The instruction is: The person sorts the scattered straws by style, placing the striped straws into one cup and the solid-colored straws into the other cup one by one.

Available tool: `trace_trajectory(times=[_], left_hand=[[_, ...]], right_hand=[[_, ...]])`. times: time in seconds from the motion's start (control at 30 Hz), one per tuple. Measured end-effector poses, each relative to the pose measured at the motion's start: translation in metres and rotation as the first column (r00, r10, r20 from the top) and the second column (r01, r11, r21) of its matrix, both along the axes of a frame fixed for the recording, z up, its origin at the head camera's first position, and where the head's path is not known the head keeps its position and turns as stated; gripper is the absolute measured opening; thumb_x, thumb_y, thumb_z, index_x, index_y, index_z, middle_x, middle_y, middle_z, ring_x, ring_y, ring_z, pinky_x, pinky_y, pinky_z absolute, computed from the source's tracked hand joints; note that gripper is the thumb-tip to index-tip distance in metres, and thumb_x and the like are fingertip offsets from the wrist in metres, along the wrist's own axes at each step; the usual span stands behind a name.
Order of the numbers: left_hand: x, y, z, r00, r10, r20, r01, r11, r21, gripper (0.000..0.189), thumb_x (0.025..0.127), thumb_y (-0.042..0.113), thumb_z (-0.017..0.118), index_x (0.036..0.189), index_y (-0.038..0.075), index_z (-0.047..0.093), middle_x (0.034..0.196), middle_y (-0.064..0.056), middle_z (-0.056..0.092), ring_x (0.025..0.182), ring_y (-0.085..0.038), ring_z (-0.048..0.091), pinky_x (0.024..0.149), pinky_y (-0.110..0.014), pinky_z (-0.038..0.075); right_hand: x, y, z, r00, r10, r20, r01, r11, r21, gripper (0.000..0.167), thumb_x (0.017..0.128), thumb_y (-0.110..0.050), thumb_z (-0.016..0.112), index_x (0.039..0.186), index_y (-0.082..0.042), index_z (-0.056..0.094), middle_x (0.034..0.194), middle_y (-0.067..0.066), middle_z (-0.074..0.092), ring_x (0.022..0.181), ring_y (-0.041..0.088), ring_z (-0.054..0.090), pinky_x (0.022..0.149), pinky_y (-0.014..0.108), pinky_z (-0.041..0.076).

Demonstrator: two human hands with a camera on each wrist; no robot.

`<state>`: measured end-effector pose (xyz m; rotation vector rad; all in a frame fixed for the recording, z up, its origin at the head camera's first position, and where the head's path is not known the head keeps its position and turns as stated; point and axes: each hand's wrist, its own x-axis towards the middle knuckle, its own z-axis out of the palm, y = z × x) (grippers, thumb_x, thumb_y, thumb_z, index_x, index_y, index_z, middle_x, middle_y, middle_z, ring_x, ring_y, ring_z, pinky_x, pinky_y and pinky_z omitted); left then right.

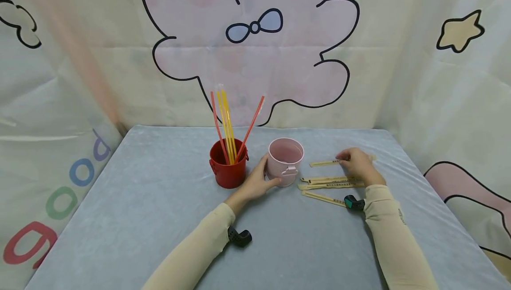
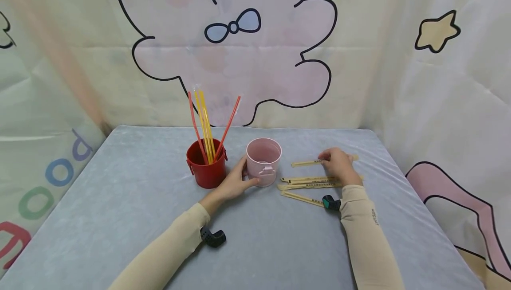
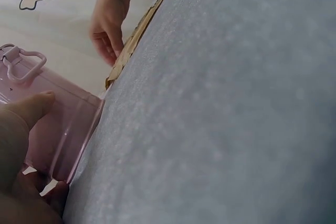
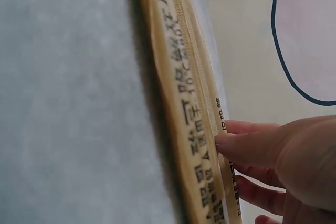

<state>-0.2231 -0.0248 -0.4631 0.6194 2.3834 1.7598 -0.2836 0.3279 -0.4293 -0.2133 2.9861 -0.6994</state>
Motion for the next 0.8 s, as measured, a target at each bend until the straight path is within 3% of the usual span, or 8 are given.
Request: trace_trajectory(times=[0.13, 0.17, 0.33, 0.53, 0.67, 0.73, 0.8], left_hand=[[-0.001, 0.0, 0.001, 1.0, -0.005, 0.009, 0.005, 1.0, 0.002, 0.085, 0.091, 0.017, 0.074, 0.16, 0.016, 0.023, 0.162, -0.008, 0.036, 0.15, -0.025, 0.035, 0.125, -0.048, 0.03], [-0.001, 0.0, 0.001, 1.0, -0.005, 0.012, 0.005, 1.0, 0.001, 0.086, 0.091, 0.017, 0.074, 0.16, 0.015, 0.023, 0.162, -0.009, 0.036, 0.15, -0.025, 0.035, 0.124, -0.048, 0.03], [-0.002, 0.0, 0.004, 1.0, -0.006, 0.026, 0.007, 1.0, -0.026, 0.086, 0.092, 0.018, 0.073, 0.16, 0.018, 0.02, 0.163, -0.007, 0.035, 0.149, -0.024, 0.036, 0.124, -0.046, 0.032], [-0.002, 0.002, 0.006, 1.0, -0.014, 0.014, 0.015, 1.0, -0.013, 0.085, 0.093, 0.016, 0.072, 0.16, 0.018, 0.02, 0.161, -0.007, 0.037, 0.149, -0.024, 0.037, 0.124, -0.046, 0.032], [0.0, 0.003, 0.003, 1.0, -0.023, 0.012, 0.023, 1.0, -0.022, 0.085, 0.094, 0.017, 0.071, 0.16, 0.018, 0.019, 0.162, -0.007, 0.036, 0.149, -0.025, 0.037, 0.124, -0.047, 0.032], [0.001, 0.002, 0.002, 0.999, -0.02, 0.025, 0.021, 1.0, -0.023, 0.085, 0.094, 0.018, 0.071, 0.16, 0.019, 0.019, 0.162, -0.006, 0.035, 0.15, -0.023, 0.036, 0.125, -0.046, 0.031], [0.001, 0.001, 0.001, 0.999, -0.019, 0.032, 0.02, 0.999, -0.028, 0.085, 0.094, 0.018, 0.071, 0.16, 0.02, 0.018, 0.163, -0.005, 0.035, 0.151, -0.023, 0.035, 0.125, -0.046, 0.03]], right_hand=[[0.002, 0.0, 0.005, 1.0, -0.012, -0.008, 0.012, 1.0, 0.002, 0.014, 0.097, -0.006, 0.063, 0.103, 0.001, 0.073, 0.105, 0.024, 0.071, 0.102, 0.045, 0.061, 0.107, 0.084, 0.008], [0.001, 0.0, 0.007, 1.0, -0.008, -0.013, 0.008, 1.0, 0.006, 0.011, 0.096, -0.006, 0.064, 0.1, 0.0, 0.073, 0.102, 0.023, 0.071, 0.099, 0.043, 0.062, 0.107, 0.083, 0.009], [0.003, -0.001, 0.019, 0.998, 0.043, -0.045, -0.043, 0.999, 0.006, 0.01, 0.095, -0.006, 0.065, 0.097, -0.001, 0.072, 0.104, 0.023, 0.07, 0.098, 0.04, 0.061, 0.096, 0.065, 0.037], [0.015, -0.008, 0.04, 0.991, 0.028, -0.13, -0.036, 0.997, -0.065, 0.017, 0.1, -0.01, 0.061, 0.109, 0.001, 0.07, 0.116, 0.028, 0.065, 0.11, 0.045, 0.056, 0.084, 0.055, 0.049], [0.024, -0.018, 0.055, 0.959, -0.015, -0.284, -0.03, 0.987, -0.155, 0.016, 0.099, -0.009, 0.063, 0.11, 0.001, 0.07, 0.11, 0.024, 0.066, 0.1, 0.033, 0.056, 0.077, 0.035, 0.049], [0.028, -0.026, 0.064, 0.93, -0.032, -0.367, -0.067, 0.965, -0.253, 0.015, 0.098, -0.006, 0.065, 0.108, 0.002, 0.071, 0.104, 0.017, 0.066, 0.093, 0.022, 0.053, 0.072, 0.023, 0.047], [0.034, -0.036, 0.074, 0.897, -0.063, -0.437, -0.114, 0.923, -0.367, 0.013, 0.096, -0.004, 0.067, 0.105, 0.003, 0.072, 0.097, 0.006, 0.067, 0.088, 0.012, 0.052, 0.071, 0.013, 0.044]])
